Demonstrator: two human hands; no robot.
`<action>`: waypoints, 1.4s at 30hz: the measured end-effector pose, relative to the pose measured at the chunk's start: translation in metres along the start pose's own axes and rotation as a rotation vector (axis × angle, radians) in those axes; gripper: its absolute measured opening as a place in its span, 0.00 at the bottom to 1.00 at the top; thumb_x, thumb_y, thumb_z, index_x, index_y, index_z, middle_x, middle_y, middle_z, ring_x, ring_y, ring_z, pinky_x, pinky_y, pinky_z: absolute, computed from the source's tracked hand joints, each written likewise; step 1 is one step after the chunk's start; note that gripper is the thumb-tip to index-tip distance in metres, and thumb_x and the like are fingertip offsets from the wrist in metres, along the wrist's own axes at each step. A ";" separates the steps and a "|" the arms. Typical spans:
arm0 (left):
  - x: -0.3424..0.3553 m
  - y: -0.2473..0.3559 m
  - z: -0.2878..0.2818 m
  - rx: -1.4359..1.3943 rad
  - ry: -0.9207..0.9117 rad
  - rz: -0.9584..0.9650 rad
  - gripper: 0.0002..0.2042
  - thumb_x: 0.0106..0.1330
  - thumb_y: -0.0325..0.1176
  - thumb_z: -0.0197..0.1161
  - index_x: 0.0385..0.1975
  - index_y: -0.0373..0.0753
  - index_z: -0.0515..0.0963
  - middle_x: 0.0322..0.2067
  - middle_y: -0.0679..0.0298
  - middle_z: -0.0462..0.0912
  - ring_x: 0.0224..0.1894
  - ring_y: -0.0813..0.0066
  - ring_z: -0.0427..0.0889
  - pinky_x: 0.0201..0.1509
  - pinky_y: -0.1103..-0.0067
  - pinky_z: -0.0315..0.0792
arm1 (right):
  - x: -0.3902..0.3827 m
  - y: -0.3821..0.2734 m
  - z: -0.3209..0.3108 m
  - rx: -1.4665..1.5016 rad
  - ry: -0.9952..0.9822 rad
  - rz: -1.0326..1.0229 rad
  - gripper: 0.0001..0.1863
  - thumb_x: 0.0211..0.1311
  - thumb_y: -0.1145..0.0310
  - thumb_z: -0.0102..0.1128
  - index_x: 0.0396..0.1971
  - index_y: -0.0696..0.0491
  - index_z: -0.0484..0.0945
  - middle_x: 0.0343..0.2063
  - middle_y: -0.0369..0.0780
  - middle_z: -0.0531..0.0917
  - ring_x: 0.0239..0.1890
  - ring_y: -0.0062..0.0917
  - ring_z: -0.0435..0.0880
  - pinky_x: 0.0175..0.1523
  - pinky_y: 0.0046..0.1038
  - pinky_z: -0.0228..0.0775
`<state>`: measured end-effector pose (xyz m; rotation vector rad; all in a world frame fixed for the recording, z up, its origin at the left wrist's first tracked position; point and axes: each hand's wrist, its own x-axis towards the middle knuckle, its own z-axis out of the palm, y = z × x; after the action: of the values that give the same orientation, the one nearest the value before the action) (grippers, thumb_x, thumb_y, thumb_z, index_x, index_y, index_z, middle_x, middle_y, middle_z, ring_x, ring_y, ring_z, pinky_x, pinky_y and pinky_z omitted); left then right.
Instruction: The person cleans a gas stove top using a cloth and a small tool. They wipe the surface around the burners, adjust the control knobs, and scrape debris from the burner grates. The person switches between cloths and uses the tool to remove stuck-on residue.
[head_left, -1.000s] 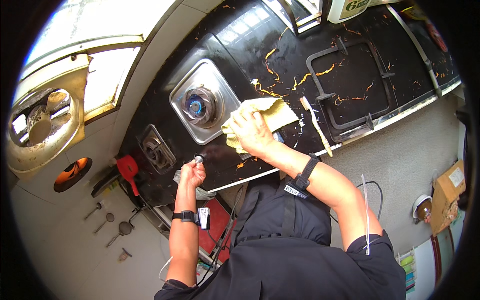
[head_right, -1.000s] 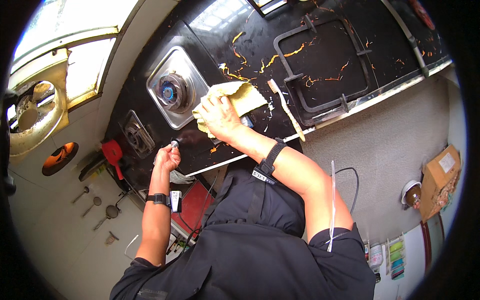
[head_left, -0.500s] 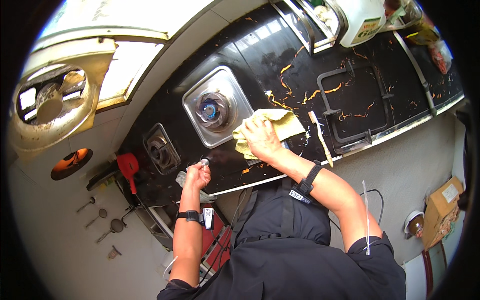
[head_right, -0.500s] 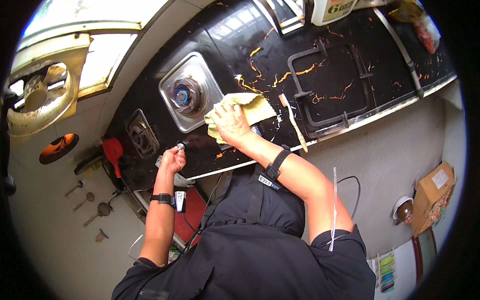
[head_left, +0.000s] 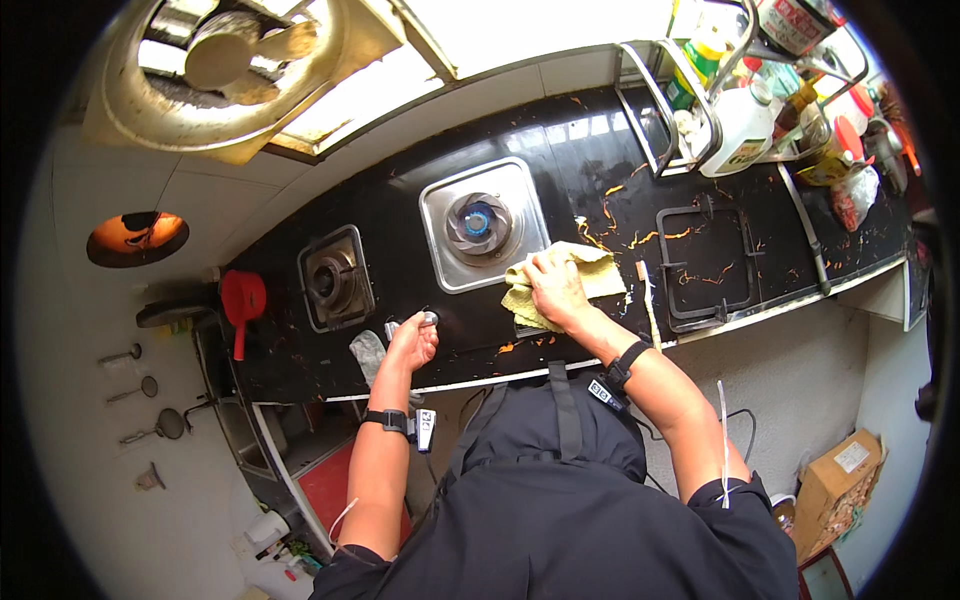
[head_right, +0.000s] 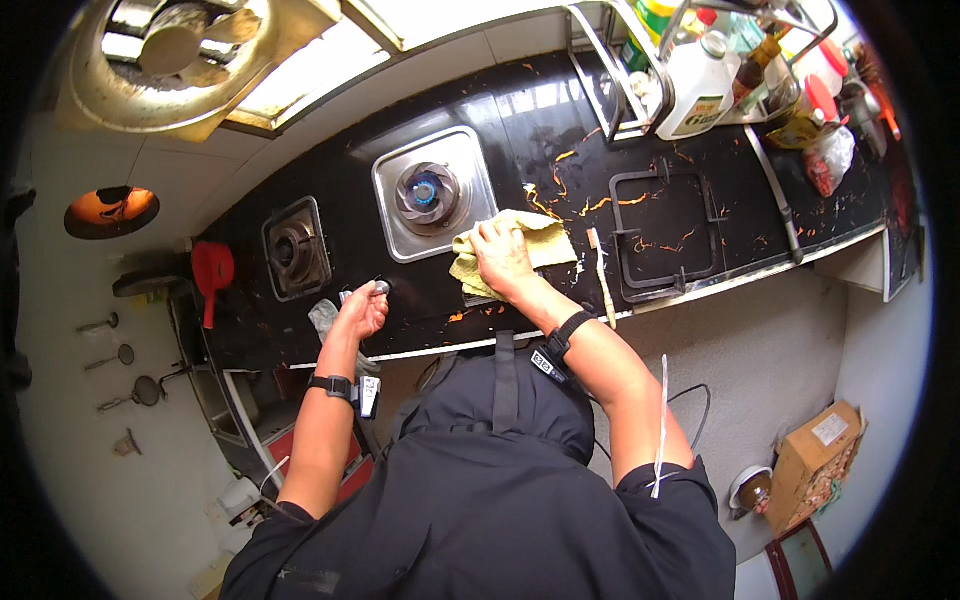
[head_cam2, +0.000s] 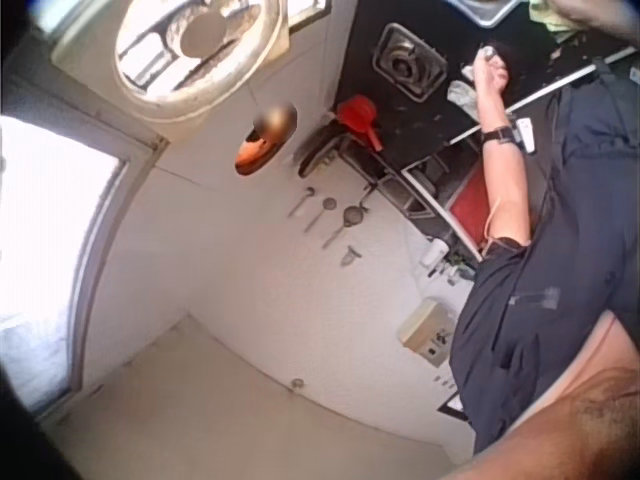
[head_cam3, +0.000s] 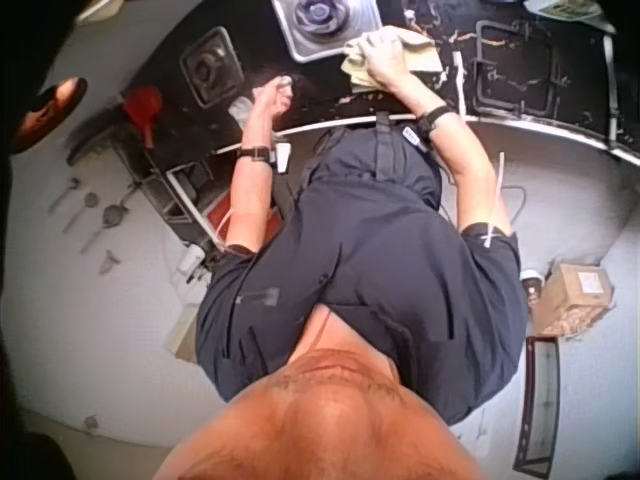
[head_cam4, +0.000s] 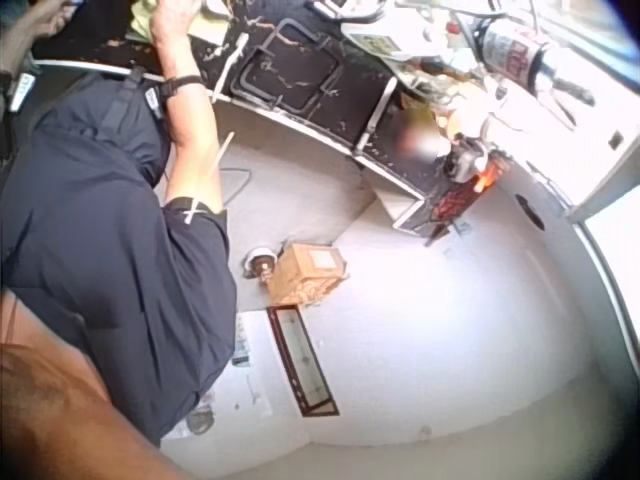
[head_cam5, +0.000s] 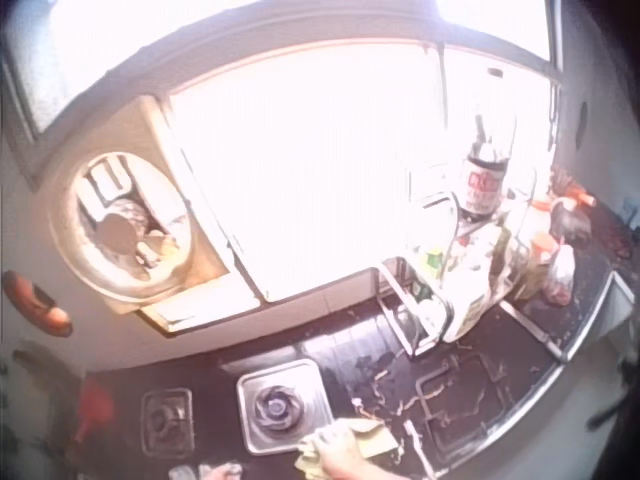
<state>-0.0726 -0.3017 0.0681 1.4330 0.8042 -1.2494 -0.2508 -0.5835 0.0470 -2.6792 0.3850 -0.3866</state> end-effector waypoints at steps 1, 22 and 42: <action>-0.001 0.000 0.001 0.030 -0.003 0.013 0.17 0.74 0.48 0.50 0.26 0.44 0.72 0.18 0.71 0.72 0.16 0.81 0.73 0.14 0.87 0.64 | 0.000 -0.001 0.000 -0.020 0.006 -0.003 0.12 0.54 0.70 0.56 0.40 0.50 0.77 0.40 0.38 0.77 0.47 0.35 0.74 0.50 0.39 0.65; -0.009 -0.009 0.015 0.313 0.159 0.234 0.15 0.60 0.44 0.62 0.20 0.42 0.70 0.16 0.68 0.72 0.15 0.82 0.73 0.13 0.87 0.64 | -0.007 -0.009 0.003 -0.043 0.028 0.006 0.13 0.53 0.74 0.56 0.41 0.51 0.78 0.40 0.40 0.77 0.44 0.38 0.76 0.49 0.40 0.67; -0.016 -0.006 0.020 0.354 0.213 0.216 0.13 0.59 0.41 0.62 0.19 0.42 0.70 0.15 0.70 0.72 0.15 0.82 0.74 0.14 0.86 0.64 | -0.002 0.001 0.002 0.074 0.047 -0.030 0.14 0.46 0.78 0.58 0.37 0.52 0.78 0.37 0.42 0.78 0.43 0.43 0.77 0.51 0.42 0.67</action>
<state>-0.0879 -0.3172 0.0832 1.9103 0.5642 -1.1223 -0.2528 -0.5828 0.0448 -2.6103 0.3382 -0.4640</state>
